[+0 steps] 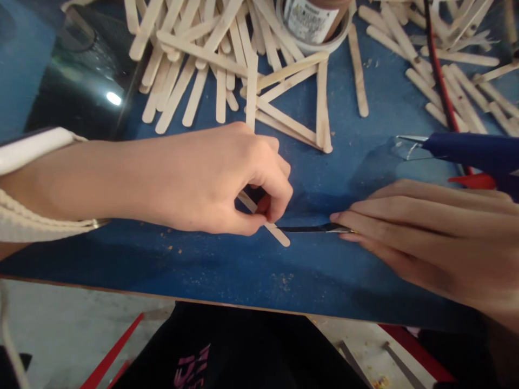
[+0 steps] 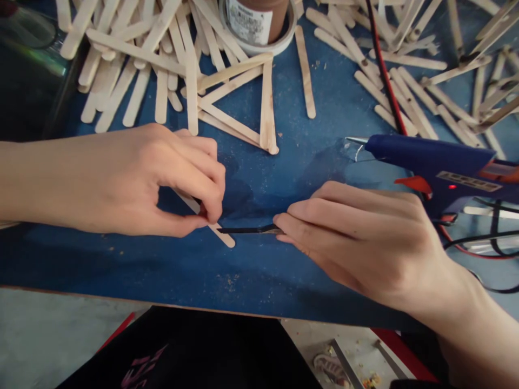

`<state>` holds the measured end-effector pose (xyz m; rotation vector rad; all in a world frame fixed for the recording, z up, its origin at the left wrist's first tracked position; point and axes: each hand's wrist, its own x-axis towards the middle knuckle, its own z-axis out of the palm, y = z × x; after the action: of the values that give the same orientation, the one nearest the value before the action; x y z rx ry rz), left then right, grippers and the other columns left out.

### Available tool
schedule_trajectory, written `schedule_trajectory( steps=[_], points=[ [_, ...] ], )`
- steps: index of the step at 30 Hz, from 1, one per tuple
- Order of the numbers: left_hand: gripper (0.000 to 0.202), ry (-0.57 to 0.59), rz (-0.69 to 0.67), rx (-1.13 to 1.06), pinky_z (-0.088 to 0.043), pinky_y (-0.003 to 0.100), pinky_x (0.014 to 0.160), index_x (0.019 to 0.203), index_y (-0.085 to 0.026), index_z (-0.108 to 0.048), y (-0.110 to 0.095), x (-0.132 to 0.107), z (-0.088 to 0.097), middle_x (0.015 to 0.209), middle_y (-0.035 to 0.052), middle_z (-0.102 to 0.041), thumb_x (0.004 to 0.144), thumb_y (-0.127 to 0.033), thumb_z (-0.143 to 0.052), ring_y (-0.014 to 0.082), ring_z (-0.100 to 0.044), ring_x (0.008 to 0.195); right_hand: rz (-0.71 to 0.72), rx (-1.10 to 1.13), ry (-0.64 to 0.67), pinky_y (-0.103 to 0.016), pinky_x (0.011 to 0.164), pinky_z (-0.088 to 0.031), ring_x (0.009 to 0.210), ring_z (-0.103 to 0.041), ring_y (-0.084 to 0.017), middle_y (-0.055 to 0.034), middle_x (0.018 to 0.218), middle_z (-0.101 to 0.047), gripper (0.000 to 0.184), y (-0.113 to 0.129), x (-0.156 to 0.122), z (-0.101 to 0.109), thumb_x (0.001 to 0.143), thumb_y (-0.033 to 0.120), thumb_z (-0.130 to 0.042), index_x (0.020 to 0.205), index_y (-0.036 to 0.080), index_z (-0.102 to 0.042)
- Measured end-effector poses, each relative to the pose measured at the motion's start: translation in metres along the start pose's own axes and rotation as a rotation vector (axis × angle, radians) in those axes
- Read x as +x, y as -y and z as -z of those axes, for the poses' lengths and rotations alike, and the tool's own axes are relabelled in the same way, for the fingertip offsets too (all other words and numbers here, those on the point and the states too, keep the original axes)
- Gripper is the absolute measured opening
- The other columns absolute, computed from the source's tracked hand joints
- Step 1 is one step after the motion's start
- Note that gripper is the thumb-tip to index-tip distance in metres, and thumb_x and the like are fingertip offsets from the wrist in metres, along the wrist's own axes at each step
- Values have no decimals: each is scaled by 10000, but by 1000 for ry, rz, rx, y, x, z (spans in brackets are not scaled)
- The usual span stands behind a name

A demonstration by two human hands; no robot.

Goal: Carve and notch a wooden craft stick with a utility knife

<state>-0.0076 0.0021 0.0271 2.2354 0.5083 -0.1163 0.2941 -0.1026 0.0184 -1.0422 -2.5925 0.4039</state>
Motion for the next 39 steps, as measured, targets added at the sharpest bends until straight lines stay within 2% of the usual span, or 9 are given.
schedule_trajectory(
  steps=[5, 9, 15, 20, 25, 27, 31, 35, 39],
  points=[
    [230, -14, -28, -10, -488, 243, 876, 895, -312, -844, 1, -1, 0, 960, -73, -768, 921, -103, -750, 134, -650, 932, 26, -32, 41, -372, 719, -680, 857, -787, -199, 39, 1063, -828, 279, 3, 2, -4, 998, 95, -690, 1215, 270, -706],
    [248, -15, -31, -6, -491, 218, 839, 898, -314, -841, 2, -1, -1, 958, -81, -759, 910, -84, -749, 117, -653, 917, 57, -50, 5, -346, 713, -666, 877, -780, -190, 24, 1042, -832, 297, 6, 4, -3, 966, 44, -719, 1199, 229, -719],
    [209, 4, -20, -10, -513, 228, 829, 899, -292, -851, 3, 0, 0, 983, -47, -788, 908, -111, -747, 126, -662, 859, 70, -52, 58, -363, 741, -676, 894, -778, -200, 23, 1029, -832, 282, 4, 4, 1, 1004, 67, -680, 1213, 254, -708],
    [205, -1, -45, -15, -511, 253, 809, 875, -292, -841, 4, 2, -1, 958, -53, -789, 887, -103, -760, 130, -659, 821, 38, -53, 70, -362, 714, -669, 864, -783, -201, 31, 1028, -829, 297, 5, 5, 0, 999, 80, -672, 1217, 278, -714],
    [254, -5, -43, -17, -488, 234, 795, 892, -292, -843, 3, 1, -1, 940, -58, -764, 890, -58, -743, 125, -660, 850, 113, -131, 49, -327, 655, -634, 842, -778, -188, 25, 1000, -831, 251, 10, 11, -5, 995, 70, -688, 1176, 239, -720],
    [242, -7, -33, -16, -490, 237, 815, 898, -301, -846, 3, 0, -1, 957, -54, -769, 900, -80, -747, 134, -658, 876, 123, -121, 58, -337, 686, -661, 886, -789, -195, 28, 1039, -831, 231, 11, 12, -6, 1018, 87, -660, 1172, 249, -716],
    [224, -2, -15, -18, -490, 255, 838, 896, -306, -848, 3, 0, -1, 993, -41, -784, 918, -117, -729, 151, -646, 882, 69, -121, 119, -391, 751, -699, 958, -808, -228, 25, 1080, -824, 272, 11, 11, 0, 1053, 115, -593, 1214, 297, -715],
    [245, 9, -26, -17, -497, 241, 836, 891, -298, -840, 2, 1, 1, 974, -57, -781, 929, -97, -705, 125, -648, 850, 16, -59, 136, -405, 748, -698, 931, -807, -225, 26, 1077, -824, 260, 7, 8, 7, 1076, 145, -566, 1241, 301, -693],
    [223, 1, -44, -2, -490, 248, 790, 864, -291, -827, 5, 2, -2, 933, -71, -773, 886, -90, -735, 108, -616, 776, 48, -63, 98, -364, 724, -676, 863, -776, -188, 21, 1069, -824, 234, -1, 5, 7, 1039, 104, -639, 1194, 267, -704]
  ],
)
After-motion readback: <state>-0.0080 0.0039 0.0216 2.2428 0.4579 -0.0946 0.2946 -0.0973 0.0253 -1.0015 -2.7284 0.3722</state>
